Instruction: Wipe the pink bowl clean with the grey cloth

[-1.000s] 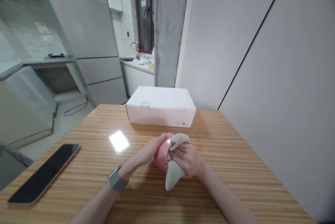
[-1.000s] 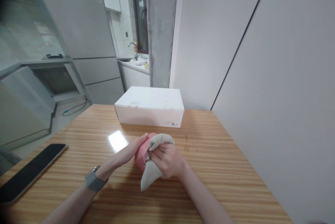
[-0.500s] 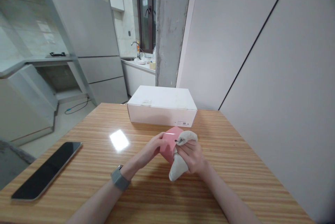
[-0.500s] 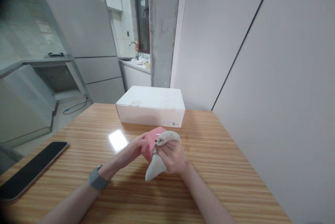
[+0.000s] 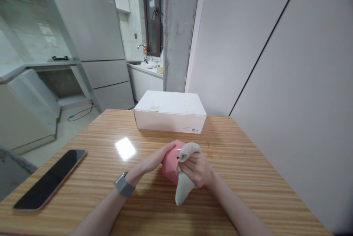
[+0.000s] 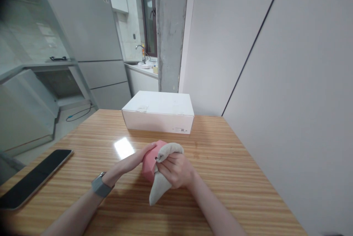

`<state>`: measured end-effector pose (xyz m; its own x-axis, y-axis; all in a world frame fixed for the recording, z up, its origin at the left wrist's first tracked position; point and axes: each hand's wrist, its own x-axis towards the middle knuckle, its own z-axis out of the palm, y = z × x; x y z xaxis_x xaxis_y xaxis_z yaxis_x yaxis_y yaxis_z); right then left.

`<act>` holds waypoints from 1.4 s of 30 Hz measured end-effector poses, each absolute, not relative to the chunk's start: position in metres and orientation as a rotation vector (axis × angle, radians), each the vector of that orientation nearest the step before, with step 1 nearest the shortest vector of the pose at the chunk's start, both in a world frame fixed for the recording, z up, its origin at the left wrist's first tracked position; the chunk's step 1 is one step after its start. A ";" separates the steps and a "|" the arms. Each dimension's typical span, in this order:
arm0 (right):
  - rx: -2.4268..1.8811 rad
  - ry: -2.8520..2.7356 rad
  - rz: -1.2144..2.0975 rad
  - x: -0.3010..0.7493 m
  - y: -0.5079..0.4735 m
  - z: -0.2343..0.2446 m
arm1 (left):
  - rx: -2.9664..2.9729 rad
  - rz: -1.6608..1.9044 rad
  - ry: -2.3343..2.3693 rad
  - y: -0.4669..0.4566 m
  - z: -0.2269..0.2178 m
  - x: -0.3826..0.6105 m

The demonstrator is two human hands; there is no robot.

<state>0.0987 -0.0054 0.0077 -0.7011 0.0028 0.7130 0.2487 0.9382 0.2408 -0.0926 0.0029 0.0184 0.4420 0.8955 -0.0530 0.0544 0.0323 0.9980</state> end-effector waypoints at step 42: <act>-0.204 -2.316 -0.418 0.094 -0.004 -0.001 | 1.601 0.820 0.936 0.000 0.026 -0.087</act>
